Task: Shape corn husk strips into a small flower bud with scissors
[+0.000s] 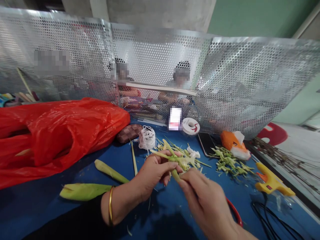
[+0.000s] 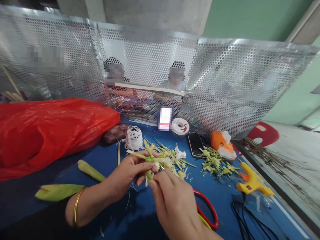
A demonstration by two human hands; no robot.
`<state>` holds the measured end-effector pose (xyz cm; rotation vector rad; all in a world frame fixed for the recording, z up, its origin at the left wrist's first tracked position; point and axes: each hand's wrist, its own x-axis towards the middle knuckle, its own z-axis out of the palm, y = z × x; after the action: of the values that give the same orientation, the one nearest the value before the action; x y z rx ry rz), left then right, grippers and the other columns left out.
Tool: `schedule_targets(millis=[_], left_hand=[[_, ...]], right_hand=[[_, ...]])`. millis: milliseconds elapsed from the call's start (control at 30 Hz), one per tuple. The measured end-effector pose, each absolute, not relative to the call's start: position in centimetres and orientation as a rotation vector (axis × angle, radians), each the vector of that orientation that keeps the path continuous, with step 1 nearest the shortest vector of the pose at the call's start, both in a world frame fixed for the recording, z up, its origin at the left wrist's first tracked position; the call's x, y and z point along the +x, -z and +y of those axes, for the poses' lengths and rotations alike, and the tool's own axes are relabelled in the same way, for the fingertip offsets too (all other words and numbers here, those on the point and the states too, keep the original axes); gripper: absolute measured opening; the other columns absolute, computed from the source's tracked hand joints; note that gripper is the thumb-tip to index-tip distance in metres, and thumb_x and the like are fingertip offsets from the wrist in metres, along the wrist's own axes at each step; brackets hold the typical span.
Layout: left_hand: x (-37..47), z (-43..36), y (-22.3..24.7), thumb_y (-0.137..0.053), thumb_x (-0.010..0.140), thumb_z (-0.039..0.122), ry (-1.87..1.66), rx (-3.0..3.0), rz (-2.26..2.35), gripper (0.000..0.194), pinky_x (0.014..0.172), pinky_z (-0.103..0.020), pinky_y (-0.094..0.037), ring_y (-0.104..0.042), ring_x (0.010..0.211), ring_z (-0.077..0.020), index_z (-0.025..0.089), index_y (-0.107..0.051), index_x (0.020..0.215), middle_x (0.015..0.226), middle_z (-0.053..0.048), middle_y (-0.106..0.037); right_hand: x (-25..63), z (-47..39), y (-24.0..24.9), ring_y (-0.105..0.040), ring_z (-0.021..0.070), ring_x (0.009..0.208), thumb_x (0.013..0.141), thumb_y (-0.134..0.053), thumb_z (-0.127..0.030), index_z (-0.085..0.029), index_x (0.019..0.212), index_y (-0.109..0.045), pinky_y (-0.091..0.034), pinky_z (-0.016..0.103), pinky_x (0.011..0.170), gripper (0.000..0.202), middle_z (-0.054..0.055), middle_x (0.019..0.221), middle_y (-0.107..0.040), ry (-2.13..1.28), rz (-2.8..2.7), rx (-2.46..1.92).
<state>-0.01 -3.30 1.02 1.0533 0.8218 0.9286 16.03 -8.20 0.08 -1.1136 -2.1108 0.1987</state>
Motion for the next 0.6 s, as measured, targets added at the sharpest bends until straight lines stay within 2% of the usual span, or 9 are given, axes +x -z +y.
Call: schedule_targets(millis=[67,133,200,233,333,433,600], left_hand=[[-0.1,-3.2,-1.4,-0.066,0.066,0.02,-0.916,1.053,0.854,0.027,0.037,-0.02,-0.021,-0.036,0.037,-0.0028,0.014,-0.066,0.092,0.063,0.002,-0.062],[-0.1,-3.3,-1.7,-0.064,0.06,0.015,-0.909,1.059,0.899,0.017,0.039,-0.02,-0.022,-0.036,0.041,-0.0035,0.014,-0.066,0.077,0.06,0.003,-0.059],[-0.1,-3.5,-1.8,-0.062,0.058,0.011,-0.903,1.094,0.889,0.007,0.046,-0.019,-0.029,-0.043,0.049,-0.005,0.014,-0.064,0.063,0.067,0.001,-0.061],[0.0,-3.6,-1.8,-0.062,0.058,0.01,-0.899,1.116,0.862,0.005,0.051,-0.02,-0.033,-0.048,0.055,-0.0064,0.014,-0.063,0.061,0.07,0.0,-0.062],[0.0,-3.6,-1.4,-0.067,0.06,0.014,-0.881,1.138,0.786,0.01,0.063,-0.022,-0.04,-0.055,0.065,-0.0101,0.014,-0.066,0.07,0.072,0.0,-0.063],[0.2,-3.5,-0.8,-0.075,0.059,0.023,-0.878,1.107,0.813,0.024,0.06,-0.023,-0.038,-0.051,0.06,-0.0093,0.015,-0.063,0.079,0.069,0.002,-0.062],[0.0,-3.0,-0.4,-0.075,0.065,0.031,-0.863,1.184,0.832,0.022,0.056,-0.023,-0.034,-0.047,0.055,-0.0078,0.014,-0.064,0.075,0.066,0.003,-0.058]], right_hand=[[17.1,-8.2,-1.0,-0.052,0.0135,0.057,0.092,-0.052,-0.025,-0.021,0.084,-0.053,-0.038,0.024,0.054,0.009,0.0,0.07,-0.054,0.102,-2.035,-1.154],[17.9,-7.8,-1.7,-0.055,0.0151,0.062,0.091,-0.055,-0.03,-0.019,0.093,-0.055,-0.04,0.025,0.056,0.012,0.004,0.08,-0.057,0.262,-1.957,-1.229],[18.2,-7.2,-2.0,-0.058,0.0163,0.067,0.092,-0.051,-0.032,-0.019,0.094,-0.057,-0.041,0.025,0.057,0.014,0.006,0.085,-0.059,0.18,-2.027,-1.285],[18.1,-7.0,-1.9,-0.057,0.016,0.065,0.094,-0.047,-0.031,-0.02,0.089,-0.057,-0.04,0.025,0.056,0.016,0.004,0.081,-0.059,0.075,-2.093,-1.299],[17.5,-6.6,-1.2,-0.053,0.0143,0.056,0.097,-0.04,-0.028,-0.021,0.073,-0.053,-0.037,0.024,0.053,0.028,0.0,0.063,-0.055,-0.176,-2.173,-1.301],[16.9,-6.6,-0.5,-0.05,0.0137,0.055,0.096,-0.04,-0.027,-0.021,0.069,-0.05,-0.034,0.023,0.051,0.029,0.0,0.062,-0.054,-0.232,-2.133,-1.317],[17.7,-6.5,-1.3,-0.045,0.0124,0.053,0.095,-0.039,-0.029,-0.021,0.065,-0.045,-0.031,0.023,0.051,0.032,-0.002,0.059,-0.05,-0.318,-2.184,-1.32]])
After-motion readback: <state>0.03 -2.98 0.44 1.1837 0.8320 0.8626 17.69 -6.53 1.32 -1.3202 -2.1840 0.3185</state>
